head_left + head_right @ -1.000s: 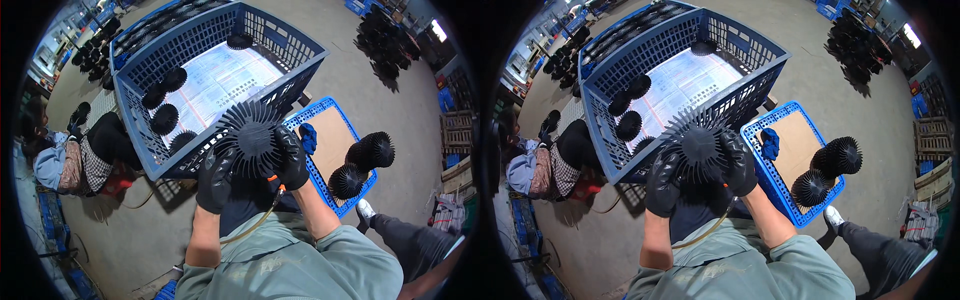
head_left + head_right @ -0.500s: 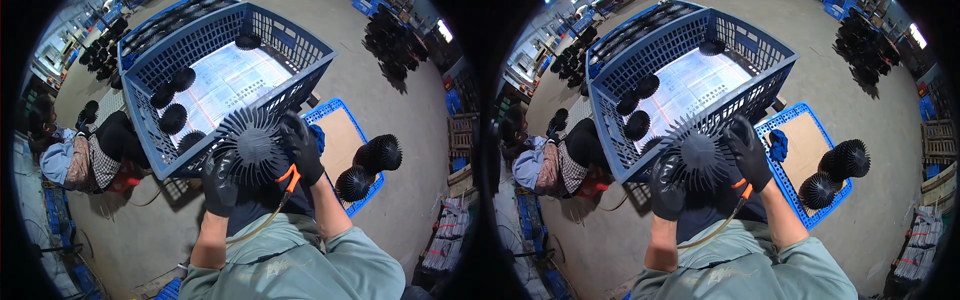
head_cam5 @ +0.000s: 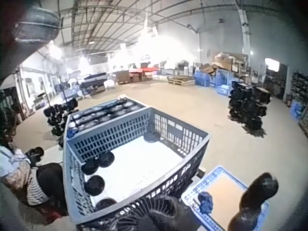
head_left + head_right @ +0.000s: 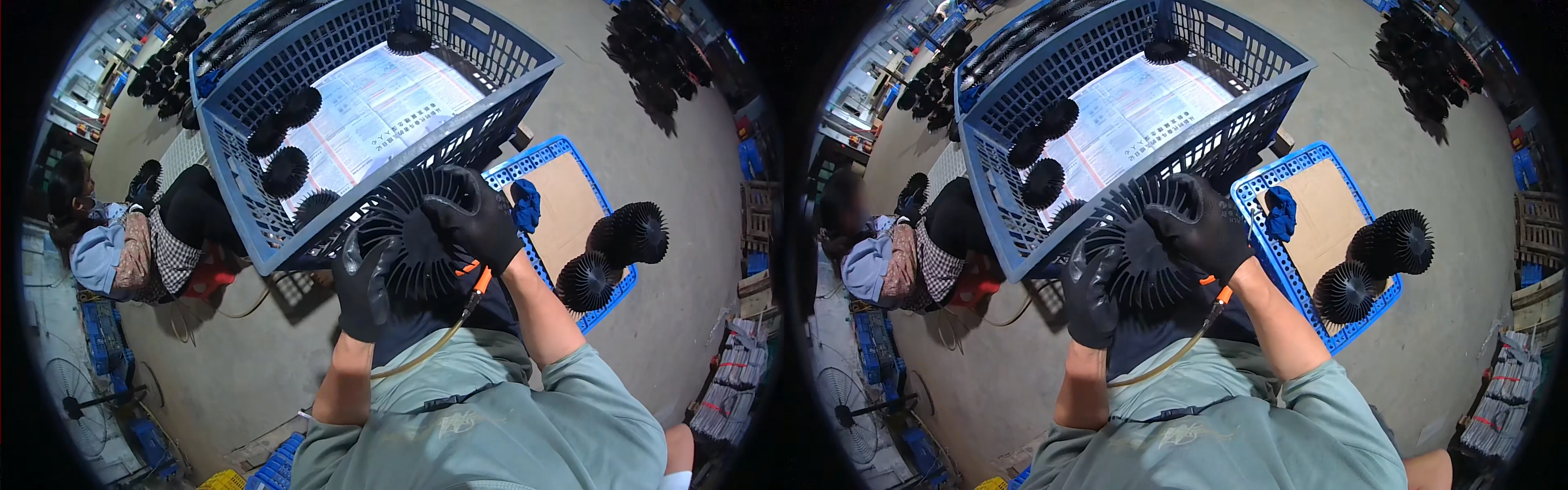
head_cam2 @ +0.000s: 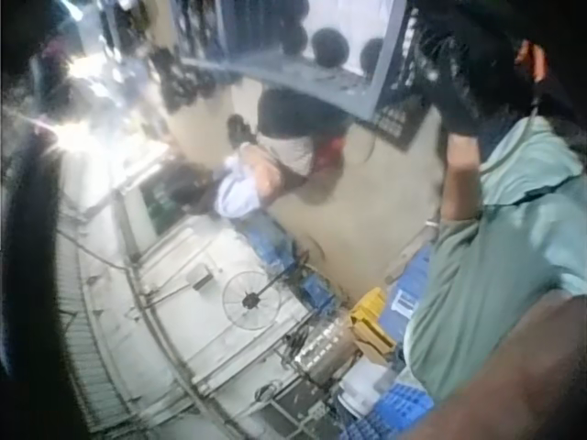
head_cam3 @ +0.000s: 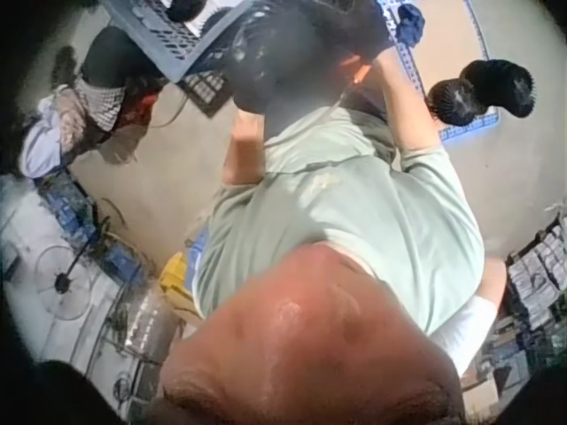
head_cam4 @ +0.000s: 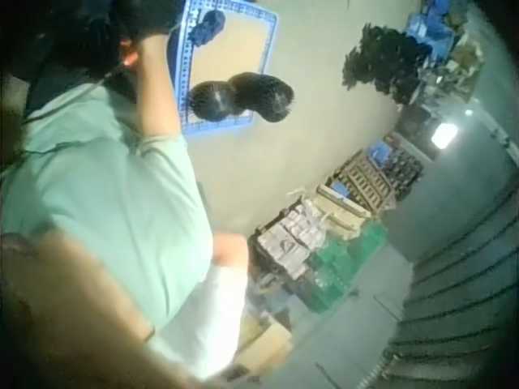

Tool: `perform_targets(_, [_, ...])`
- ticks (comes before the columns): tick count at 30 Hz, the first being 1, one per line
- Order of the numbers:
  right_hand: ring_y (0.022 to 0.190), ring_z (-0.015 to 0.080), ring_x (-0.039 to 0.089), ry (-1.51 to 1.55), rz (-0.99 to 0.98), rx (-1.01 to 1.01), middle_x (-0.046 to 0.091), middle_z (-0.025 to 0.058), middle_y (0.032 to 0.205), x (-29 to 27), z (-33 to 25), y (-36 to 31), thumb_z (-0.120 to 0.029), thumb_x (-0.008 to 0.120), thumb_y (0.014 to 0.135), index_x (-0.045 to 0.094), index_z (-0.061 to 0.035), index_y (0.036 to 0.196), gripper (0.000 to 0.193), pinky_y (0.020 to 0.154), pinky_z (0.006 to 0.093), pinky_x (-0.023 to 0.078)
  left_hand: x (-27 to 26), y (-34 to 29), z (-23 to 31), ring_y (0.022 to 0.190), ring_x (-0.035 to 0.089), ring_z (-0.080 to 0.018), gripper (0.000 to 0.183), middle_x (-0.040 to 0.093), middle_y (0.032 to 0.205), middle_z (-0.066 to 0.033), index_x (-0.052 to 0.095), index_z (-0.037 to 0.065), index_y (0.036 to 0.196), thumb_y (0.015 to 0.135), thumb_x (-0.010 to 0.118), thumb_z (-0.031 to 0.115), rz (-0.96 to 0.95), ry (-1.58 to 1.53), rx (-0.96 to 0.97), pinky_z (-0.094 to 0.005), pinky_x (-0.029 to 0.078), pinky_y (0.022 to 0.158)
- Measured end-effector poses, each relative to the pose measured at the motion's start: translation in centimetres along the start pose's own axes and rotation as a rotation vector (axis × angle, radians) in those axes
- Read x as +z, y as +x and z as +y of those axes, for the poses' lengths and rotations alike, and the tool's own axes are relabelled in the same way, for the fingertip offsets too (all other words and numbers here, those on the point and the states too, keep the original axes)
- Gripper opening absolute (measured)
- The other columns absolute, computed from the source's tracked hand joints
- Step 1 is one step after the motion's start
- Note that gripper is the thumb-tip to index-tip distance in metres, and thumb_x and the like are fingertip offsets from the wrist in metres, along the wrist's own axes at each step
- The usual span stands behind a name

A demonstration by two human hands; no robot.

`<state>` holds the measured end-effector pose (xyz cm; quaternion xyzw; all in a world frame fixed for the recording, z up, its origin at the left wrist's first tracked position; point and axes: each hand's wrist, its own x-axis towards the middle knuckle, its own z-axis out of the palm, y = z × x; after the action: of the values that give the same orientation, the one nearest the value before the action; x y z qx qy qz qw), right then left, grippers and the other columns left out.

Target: Cleaning and drying round metal heat sink components using an air blow gun and a blue cloth.

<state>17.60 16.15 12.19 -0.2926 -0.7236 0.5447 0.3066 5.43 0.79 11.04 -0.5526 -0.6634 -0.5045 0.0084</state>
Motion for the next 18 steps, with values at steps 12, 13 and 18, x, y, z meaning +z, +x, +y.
perform_targets(12, [0.072,0.0138,0.065,0.039,-0.077,0.179,0.068,0.0116,0.087,0.0,0.3,-0.4,-0.027,0.067,0.089,0.050,-0.0006,0.127,0.049,0.063,0.0282,0.052,0.0,-0.2,-0.7,0.093,0.062,-0.0254,0.016,0.064,0.101,-0.0154,0.064,-0.005,0.099,0.088,0.056,0.002,-0.029,-0.311,-0.367,-0.0356,0.049,0.083])
perform_targets(13, [0.072,0.0138,0.065,0.040,-0.077,0.189,0.068,0.0116,0.087,-0.3,0.6,-0.7,-0.027,0.067,0.089,0.050,-0.0006,0.127,0.049,0.063,0.0282,0.052,-0.4,-0.2,-0.9,0.095,0.062,-0.0224,0.019,0.064,0.102,-0.0138,0.062,-0.005,0.103,0.089,0.053,0.004,-0.058,-0.376,-0.453,-0.0331,0.049,0.083])
perform_targets(18, [0.102,0.0164,0.062,0.216,-0.190,-0.006,0.062,0.0143,0.116,-2.6,1.6,-1.4,-0.022,0.058,0.095,0.045,-0.0019,0.137,0.048,0.086,0.0294,0.050,-2.1,-2.6,-3.5,0.096,0.063,-0.0181,0.023,0.065,0.103,-0.0102,0.058,-0.001,0.111,0.092,0.049,0.008,-0.033,0.149,-0.009,-0.0298,0.052,0.084])
